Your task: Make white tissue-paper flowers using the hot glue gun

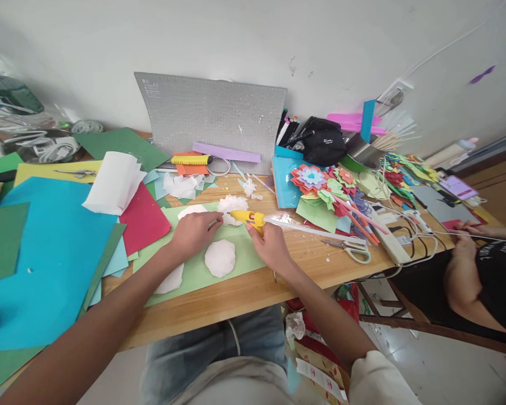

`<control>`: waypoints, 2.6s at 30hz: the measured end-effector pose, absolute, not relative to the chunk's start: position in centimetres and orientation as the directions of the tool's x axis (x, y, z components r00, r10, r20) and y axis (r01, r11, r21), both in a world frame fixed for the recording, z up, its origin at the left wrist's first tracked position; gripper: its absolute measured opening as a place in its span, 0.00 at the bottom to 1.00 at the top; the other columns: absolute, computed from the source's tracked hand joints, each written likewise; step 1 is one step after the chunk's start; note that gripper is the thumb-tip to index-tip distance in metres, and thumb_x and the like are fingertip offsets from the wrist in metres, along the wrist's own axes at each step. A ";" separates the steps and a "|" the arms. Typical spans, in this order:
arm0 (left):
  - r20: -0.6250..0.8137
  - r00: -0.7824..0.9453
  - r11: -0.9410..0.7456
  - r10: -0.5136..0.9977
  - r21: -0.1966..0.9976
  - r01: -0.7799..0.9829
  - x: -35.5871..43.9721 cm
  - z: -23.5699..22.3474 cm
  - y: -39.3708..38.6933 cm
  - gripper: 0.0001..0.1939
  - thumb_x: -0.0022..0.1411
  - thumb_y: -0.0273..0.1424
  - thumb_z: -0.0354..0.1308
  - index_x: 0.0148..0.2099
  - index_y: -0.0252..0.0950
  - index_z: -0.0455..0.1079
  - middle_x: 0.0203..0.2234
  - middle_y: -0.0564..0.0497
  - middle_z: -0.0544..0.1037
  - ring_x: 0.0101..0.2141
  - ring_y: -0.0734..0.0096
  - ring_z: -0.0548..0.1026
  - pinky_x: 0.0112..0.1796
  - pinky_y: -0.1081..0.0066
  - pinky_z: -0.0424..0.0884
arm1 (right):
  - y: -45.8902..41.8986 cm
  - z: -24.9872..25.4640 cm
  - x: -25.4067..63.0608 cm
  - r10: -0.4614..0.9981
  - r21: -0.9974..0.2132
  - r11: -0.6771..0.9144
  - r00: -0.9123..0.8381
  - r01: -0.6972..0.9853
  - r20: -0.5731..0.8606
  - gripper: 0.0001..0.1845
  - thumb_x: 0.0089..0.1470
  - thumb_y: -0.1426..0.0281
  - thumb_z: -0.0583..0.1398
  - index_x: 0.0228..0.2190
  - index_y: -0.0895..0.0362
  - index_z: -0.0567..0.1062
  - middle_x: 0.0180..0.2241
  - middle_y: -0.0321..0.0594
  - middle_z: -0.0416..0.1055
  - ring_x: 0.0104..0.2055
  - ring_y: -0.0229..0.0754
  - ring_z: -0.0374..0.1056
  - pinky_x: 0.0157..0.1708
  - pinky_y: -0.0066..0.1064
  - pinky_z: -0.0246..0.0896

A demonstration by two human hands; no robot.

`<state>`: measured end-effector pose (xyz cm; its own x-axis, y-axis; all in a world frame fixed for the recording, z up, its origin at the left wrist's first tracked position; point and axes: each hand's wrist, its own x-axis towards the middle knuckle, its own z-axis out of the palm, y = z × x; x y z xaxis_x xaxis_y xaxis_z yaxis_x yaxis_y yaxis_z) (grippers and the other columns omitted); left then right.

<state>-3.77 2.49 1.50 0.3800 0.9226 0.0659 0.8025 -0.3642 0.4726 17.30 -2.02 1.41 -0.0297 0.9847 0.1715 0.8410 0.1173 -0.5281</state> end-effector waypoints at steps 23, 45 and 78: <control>0.077 0.373 -0.365 0.925 0.462 0.809 -3.6 1.3 2.5 0.15 0.65 0.36 0.49 0.45 0.43 0.76 0.37 0.51 0.82 0.36 0.61 0.77 0.33 0.68 0.65 | -1.9 2.2 17.1 0.992 -0.469 0.084 -0.030 0.879 0.122 0.19 0.62 0.60 0.52 0.28 0.59 0.74 0.24 0.41 0.72 0.24 0.39 0.63 0.26 0.29 0.49; 0.087 0.368 -0.361 0.926 0.490 0.793 -3.7 0.8 2.7 0.14 0.65 0.36 0.49 0.44 0.44 0.75 0.42 0.54 0.81 0.34 0.63 0.76 0.32 0.68 0.63 | -3.5 2.9 19.8 0.974 -0.809 0.073 0.133 0.583 0.184 0.20 0.60 0.56 0.54 0.28 0.58 0.74 0.22 0.37 0.72 0.26 0.39 0.67 0.30 0.29 0.60; -0.105 0.001 0.064 0.995 0.615 0.786 -0.9 2.7 4.8 0.13 0.57 0.40 0.55 0.36 0.41 0.78 0.33 0.50 0.81 0.32 0.63 0.76 0.28 0.70 0.63 | -7.3 -0.4 29.6 0.868 -0.391 -0.026 0.215 0.920 0.448 0.23 0.52 0.52 0.61 0.39 0.59 0.73 0.35 0.46 0.73 0.38 0.48 0.68 0.40 0.37 0.62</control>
